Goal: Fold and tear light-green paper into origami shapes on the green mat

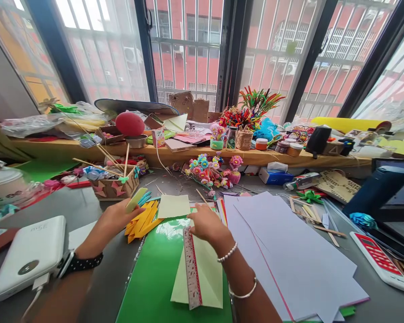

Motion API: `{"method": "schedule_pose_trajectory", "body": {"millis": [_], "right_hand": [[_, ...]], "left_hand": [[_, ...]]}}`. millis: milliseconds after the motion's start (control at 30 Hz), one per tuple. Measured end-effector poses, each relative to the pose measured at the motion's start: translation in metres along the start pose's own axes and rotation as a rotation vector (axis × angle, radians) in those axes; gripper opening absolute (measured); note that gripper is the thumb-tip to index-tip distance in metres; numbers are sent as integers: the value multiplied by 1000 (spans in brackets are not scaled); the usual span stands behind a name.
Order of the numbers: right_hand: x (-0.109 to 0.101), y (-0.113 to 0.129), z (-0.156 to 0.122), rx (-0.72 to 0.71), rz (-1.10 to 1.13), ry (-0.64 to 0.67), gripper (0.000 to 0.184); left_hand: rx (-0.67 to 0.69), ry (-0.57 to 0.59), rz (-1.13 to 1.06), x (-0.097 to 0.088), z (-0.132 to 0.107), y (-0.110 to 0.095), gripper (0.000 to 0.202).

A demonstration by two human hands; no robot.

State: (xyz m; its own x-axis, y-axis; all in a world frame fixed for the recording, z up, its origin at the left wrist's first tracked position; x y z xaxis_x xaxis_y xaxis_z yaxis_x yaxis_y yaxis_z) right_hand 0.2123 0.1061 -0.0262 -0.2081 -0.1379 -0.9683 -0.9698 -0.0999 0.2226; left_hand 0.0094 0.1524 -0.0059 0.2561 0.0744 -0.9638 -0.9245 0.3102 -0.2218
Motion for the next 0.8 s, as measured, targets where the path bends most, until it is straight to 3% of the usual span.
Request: {"method": "schedule_pose_trajectory", "body": {"millis": [133,233,367,467,700,800], "right_hand": [[25,26,4,-91,-70,-29,36],[34,22,14,-35,-39,-90,49],[14,0,24,70,17,-318,57],[-1,-11,25,79,73,-400,56],[-21,-13,15,11,120,-428,55],[-13,-5,9,-85,88,-253,48]], "left_hand": [[106,-83,141,13,-8,-16,28],[130,-88,179,23,-9,-19,33],[107,7,165,38,-9,-13,33],[79,2,185,37,-10,-7,25],[-165,-90,189,15,-14,27,23],[-128,-123,138,11,-13,21,30]]}}
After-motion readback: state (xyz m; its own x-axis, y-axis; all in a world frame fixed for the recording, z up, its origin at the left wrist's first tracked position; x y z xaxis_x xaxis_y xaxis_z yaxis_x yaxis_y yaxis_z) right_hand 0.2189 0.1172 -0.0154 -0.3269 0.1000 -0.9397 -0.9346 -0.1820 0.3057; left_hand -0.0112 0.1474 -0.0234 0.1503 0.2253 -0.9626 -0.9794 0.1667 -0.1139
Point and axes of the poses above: each hand's wrist, its own z-axis towards the middle knuckle, its own x-axis out of the palm, y = z × x, the point moved 7 cm from there along z, towards the middle knuckle, and after that the axes turned 14 degrees about x, right-handed, at the moved point
